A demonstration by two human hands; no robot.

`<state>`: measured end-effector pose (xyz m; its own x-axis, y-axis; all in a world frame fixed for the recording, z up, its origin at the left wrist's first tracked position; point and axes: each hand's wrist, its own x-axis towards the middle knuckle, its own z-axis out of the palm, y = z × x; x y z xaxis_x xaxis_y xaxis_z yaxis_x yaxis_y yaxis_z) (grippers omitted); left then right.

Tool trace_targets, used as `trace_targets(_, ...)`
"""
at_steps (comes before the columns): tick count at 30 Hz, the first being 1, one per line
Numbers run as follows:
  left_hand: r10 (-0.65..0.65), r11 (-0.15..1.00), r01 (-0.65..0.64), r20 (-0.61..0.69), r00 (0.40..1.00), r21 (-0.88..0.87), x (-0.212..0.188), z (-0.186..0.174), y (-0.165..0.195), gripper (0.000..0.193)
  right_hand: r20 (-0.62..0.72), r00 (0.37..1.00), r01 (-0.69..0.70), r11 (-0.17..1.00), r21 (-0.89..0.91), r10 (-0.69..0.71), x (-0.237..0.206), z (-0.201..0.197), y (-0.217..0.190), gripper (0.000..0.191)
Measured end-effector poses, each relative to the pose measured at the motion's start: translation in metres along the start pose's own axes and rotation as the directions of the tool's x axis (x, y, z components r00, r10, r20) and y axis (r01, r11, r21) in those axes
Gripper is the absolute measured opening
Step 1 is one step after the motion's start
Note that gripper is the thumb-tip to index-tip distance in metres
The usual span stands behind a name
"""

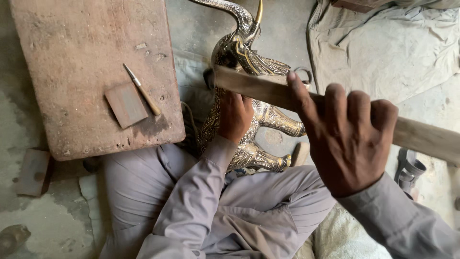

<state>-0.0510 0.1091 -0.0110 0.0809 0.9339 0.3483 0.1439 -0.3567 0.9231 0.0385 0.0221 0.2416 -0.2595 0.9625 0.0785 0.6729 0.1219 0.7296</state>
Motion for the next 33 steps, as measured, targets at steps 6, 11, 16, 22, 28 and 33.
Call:
trace_targets(6,0.0,0.998,-0.001,-0.023,1.0,-0.067,0.002,-0.001,0.001,0.029,0.026,0.995,-0.1,0.961,0.259,0.096,-0.002,-0.008,-0.006,0.064)
trace_targets(11,0.0,1.0,0.0,-0.012,1.0,0.001,0.002,0.001,0.0,0.027,0.035,0.996,-0.091,0.955,0.283,0.084,-0.001,-0.009,-0.008,0.058)
trace_targets(16,-0.027,0.992,0.024,-0.018,0.999,-0.123,-0.001,0.001,0.0,0.035,0.029,0.998,-0.053,0.983,0.178,0.049,-0.001,-0.012,-0.008,0.058)
trace_targets(22,0.077,0.995,-0.081,-0.06,0.995,-0.056,-0.001,0.0,-0.001,0.032,0.002,0.993,-0.118,0.964,0.237,0.121,-0.004,-0.015,-0.013,0.061)
trace_targets(28,-0.082,0.996,0.082,0.003,0.997,-0.041,0.001,0.0,0.003,0.027,0.039,0.992,-0.128,0.934,0.333,0.122,-0.007,-0.01,-0.012,0.062)
trace_targets(33,0.038,0.998,-0.036,-0.042,0.998,0.059,0.001,-0.002,0.003,0.02,0.009,0.991,-0.13,0.915,0.383,0.137,-0.008,-0.004,-0.011,0.056)
